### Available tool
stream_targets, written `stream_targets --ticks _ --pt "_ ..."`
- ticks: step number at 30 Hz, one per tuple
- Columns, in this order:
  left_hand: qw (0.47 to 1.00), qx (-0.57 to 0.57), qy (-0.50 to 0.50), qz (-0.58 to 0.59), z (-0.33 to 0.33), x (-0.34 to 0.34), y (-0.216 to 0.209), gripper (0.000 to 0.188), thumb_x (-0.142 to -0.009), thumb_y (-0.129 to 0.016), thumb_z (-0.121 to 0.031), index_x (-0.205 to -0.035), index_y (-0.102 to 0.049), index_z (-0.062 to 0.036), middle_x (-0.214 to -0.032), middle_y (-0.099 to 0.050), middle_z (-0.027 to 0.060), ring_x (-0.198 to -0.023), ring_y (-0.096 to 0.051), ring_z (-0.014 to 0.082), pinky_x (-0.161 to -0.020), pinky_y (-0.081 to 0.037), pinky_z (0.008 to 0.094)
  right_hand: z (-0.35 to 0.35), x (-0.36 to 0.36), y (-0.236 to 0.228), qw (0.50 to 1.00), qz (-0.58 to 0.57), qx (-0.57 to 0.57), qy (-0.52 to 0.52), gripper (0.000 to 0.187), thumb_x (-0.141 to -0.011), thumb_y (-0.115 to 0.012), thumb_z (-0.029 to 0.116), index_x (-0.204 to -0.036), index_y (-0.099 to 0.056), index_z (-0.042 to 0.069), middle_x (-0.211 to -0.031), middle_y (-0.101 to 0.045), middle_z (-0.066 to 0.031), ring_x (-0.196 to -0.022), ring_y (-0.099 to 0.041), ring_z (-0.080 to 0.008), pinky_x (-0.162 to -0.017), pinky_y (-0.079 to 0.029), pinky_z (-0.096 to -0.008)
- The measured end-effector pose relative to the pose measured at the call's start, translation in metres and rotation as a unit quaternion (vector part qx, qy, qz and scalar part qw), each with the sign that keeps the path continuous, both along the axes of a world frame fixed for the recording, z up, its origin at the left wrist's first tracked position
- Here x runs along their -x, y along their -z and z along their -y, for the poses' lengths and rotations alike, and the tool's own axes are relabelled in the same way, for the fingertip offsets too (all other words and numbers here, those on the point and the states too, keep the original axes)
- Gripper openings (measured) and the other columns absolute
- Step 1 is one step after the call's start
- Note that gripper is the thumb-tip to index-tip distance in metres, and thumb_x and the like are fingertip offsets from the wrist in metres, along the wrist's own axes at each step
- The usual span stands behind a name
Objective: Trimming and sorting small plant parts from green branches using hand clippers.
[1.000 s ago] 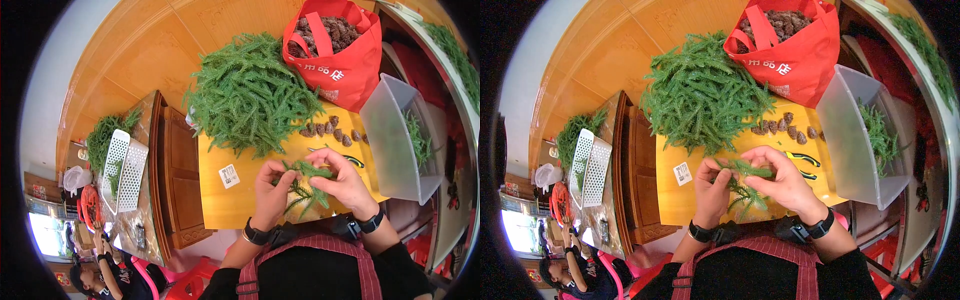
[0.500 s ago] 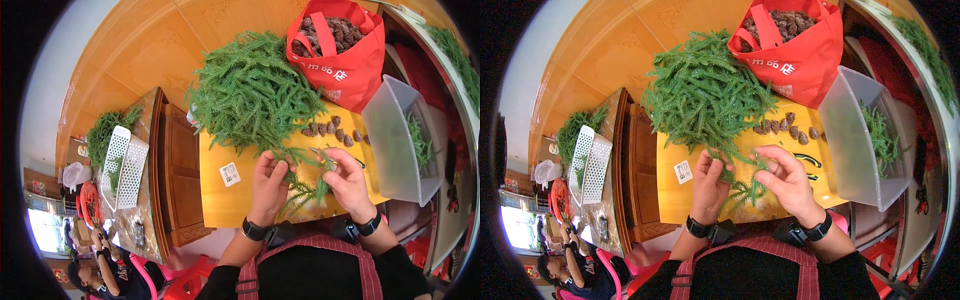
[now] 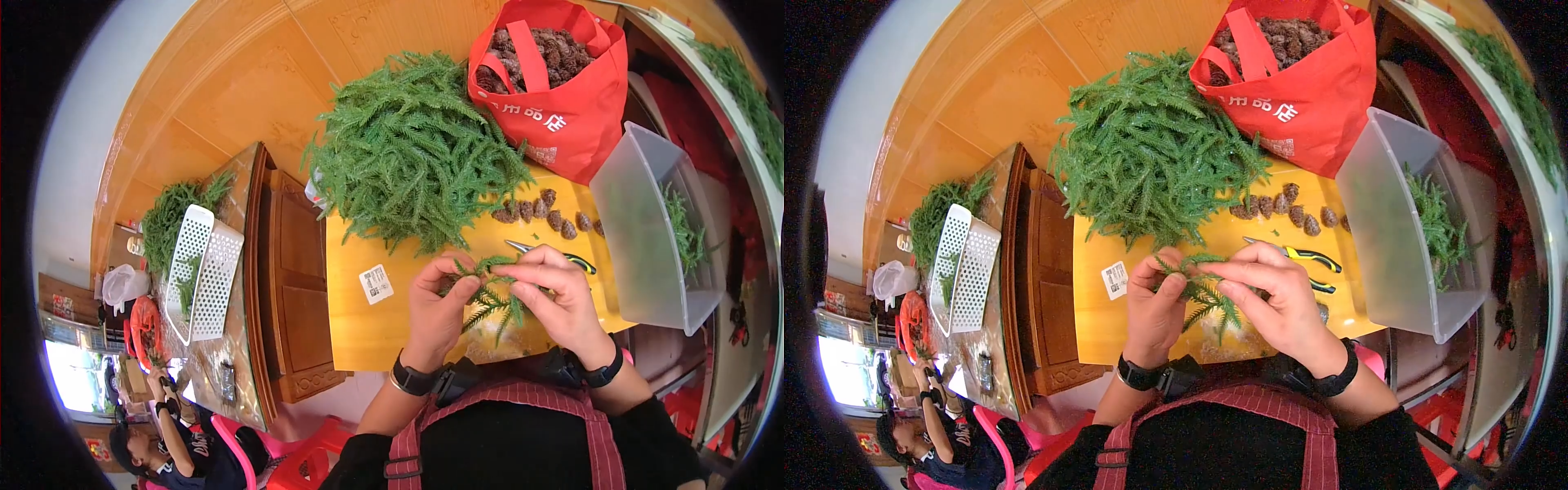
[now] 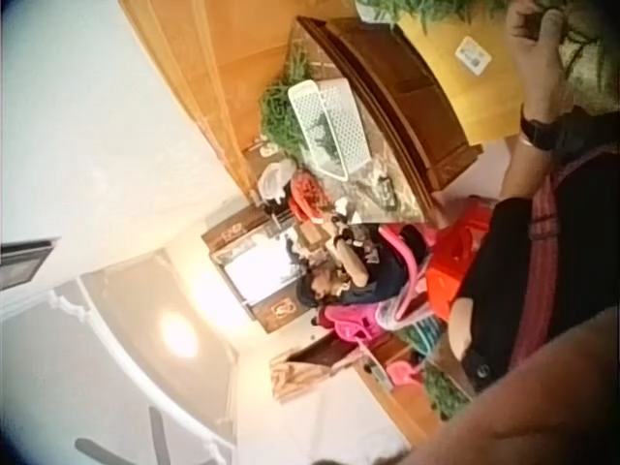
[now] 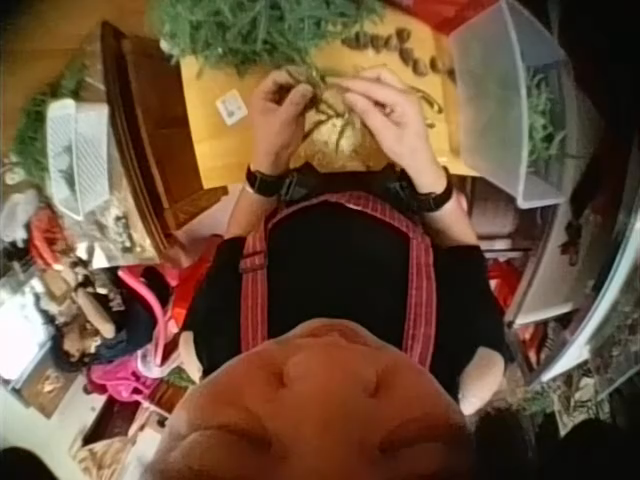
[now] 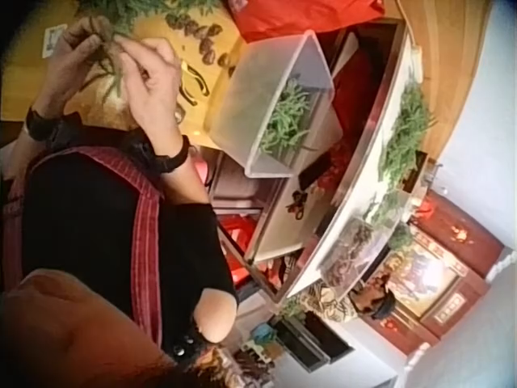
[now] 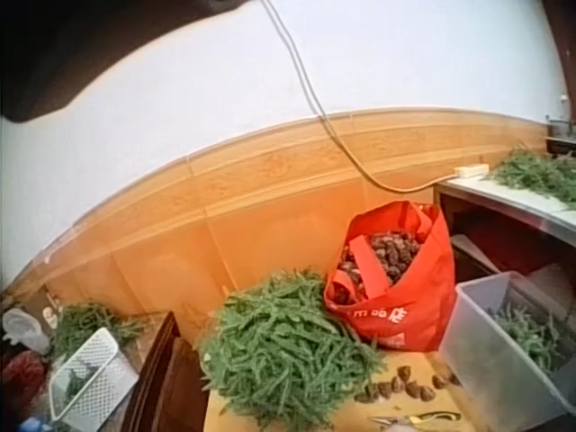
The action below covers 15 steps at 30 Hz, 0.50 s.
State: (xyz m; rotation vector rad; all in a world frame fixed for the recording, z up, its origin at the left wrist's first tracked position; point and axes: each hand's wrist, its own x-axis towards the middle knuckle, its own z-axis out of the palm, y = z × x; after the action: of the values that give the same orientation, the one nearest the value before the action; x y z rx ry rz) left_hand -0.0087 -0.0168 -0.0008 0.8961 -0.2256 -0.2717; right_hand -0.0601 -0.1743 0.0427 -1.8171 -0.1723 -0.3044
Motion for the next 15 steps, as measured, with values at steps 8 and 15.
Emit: stream_targets --ticks 8,15 --pt "0.996 -0.063 -0.001 0.06 -0.0013 0.0036 -0.0004 0.012 -0.078 -0.06 0.002 -0.086 -0.055 -0.0039 -0.093 -0.052 0.0028 -0.077 -0.051 0.0078 -0.066 -0.043 0.0196 -0.0028 -0.0027 -0.0025 0.997 0.01 0.071 0.014 0.023 -0.073 -0.062 -0.002 -0.095 -0.066 0.003 -0.074 -0.053 -0.0044 -0.067 -0.05 -0.0132 -0.061 -0.041 -0.0238" --pt "1.0 -0.013 -0.02 0.008 0.0026 0.0054 -0.0035 0.011 -0.08 -0.059 -0.001 -0.089 -0.052 -0.0026 -0.096 -0.05 0.0051 -0.081 -0.054 0.014 -0.072 -0.046 0.028 -0.002 -0.003 -0.0027 0.997 -0.002 0.066 0.035 0.02 -0.072 -0.065 0.001 -0.091 -0.066 0.002 -0.071 -0.053 -0.0051 -0.065 -0.051 -0.0137 -0.059 -0.04 -0.0241"
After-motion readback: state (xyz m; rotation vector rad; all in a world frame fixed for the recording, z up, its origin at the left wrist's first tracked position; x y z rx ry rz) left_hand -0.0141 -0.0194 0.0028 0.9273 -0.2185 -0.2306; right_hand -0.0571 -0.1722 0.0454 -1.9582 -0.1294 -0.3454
